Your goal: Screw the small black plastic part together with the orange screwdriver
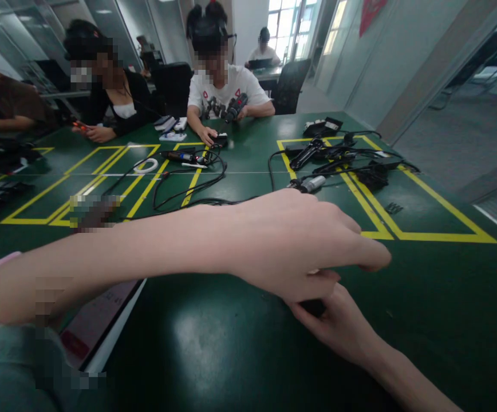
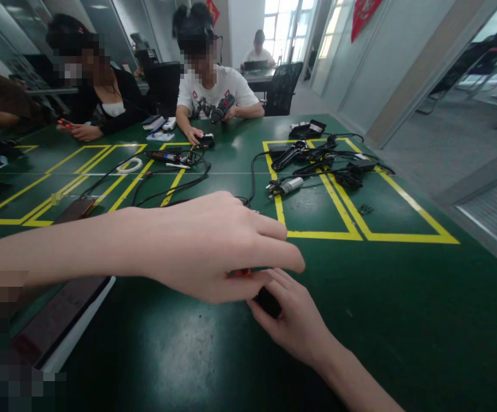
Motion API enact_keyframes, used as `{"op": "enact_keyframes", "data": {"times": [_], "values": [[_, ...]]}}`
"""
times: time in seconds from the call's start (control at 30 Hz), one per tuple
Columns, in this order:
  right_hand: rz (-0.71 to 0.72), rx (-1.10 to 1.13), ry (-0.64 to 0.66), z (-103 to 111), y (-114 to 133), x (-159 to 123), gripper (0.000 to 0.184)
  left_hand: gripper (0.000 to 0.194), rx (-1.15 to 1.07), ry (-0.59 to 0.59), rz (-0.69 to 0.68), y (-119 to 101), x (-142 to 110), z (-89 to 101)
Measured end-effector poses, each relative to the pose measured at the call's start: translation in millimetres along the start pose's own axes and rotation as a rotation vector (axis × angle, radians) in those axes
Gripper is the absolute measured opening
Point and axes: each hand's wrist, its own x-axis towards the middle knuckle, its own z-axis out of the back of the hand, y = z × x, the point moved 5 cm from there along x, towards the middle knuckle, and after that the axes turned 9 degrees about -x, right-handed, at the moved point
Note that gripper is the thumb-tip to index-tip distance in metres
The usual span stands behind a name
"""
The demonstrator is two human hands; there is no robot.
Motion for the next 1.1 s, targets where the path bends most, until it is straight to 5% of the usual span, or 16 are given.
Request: {"op": "enact_keyframes", "data": {"times": [0.53, 0.73, 0.87, 1.0, 1.1], "values": [[0.012, 0.025, 0.024, -6.7, 1.9, 1.2, 0.024, 0.036, -0.188, 0.164, 0.166, -1.6, -23.9, 6.8], [-0.012, 0.029, 0.066, -8.2, 1.4, 5.1, 0.022, 0.015, -0.262, 0.09, 0.212, 4.7, -28.0, 15.2], [-0.013, 0.023, 0.071, -10.0, 1.1, 7.0, 0.02, 0.011, -0.086, 0.02, 0.198, 12.7, -29.3, 13.1], [-0.005, 0.013, 0.056, -12.4, 0.0, 7.5, 0.022, 0.031, 0.176, 0.02, 0.185, 12.2, -32.6, 7.6], [-0.008, 0.016, 0.064, -14.0, -0.9, 7.1, 0.023, 0.019, 0.22, 0.038, 0.124, 2.1, -33.6, 7.6]]}}
